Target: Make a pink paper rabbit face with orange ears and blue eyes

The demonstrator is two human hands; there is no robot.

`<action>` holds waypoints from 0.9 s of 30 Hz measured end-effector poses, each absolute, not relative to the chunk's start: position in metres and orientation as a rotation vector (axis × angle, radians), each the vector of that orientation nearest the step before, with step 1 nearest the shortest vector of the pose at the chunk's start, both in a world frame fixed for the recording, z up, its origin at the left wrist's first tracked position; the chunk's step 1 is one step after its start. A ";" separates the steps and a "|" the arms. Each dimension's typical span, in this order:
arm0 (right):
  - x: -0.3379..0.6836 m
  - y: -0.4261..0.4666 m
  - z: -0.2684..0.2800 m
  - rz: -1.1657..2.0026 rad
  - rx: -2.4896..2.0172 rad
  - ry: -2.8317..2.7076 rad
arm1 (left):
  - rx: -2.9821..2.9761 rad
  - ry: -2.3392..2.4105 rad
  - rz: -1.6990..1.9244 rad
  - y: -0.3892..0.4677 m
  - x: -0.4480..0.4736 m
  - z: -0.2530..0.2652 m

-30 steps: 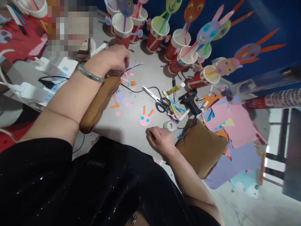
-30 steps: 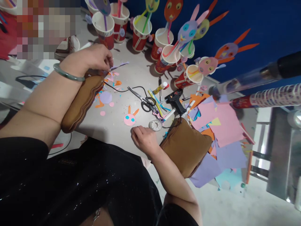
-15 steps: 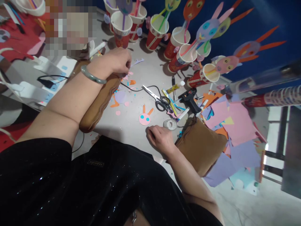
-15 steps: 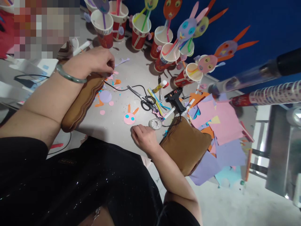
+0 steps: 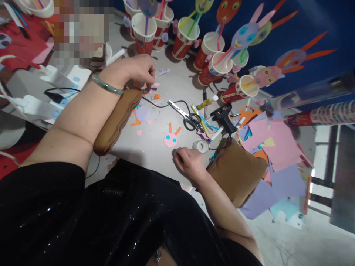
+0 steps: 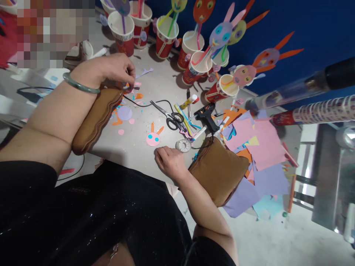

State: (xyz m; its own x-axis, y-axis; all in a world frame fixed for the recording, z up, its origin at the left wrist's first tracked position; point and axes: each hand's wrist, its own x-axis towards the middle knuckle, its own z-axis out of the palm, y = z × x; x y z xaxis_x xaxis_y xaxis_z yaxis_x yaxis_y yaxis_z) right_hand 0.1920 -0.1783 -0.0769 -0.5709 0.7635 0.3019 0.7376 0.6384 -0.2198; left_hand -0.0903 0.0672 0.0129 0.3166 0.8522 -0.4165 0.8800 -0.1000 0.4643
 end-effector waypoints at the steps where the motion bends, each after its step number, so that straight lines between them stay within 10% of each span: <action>1: 0.192 -0.178 -0.077 0.104 -1.197 -2.495 | 1.980 1.515 -0.050 0.066 -0.090 0.015; 27: 0.193 -0.178 -0.076 0.133 -1.205 -2.499 | 2.159 1.362 -0.010 0.066 -0.086 0.011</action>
State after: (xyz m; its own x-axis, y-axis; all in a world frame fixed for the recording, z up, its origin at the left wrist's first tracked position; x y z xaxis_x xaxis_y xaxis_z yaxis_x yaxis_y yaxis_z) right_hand 0.1928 -0.1784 -0.0762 -0.5704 0.7720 0.2805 0.7379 0.6316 -0.2377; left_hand -0.0862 0.0659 0.0106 0.4788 0.8241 -0.3026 0.8285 -0.3101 0.4663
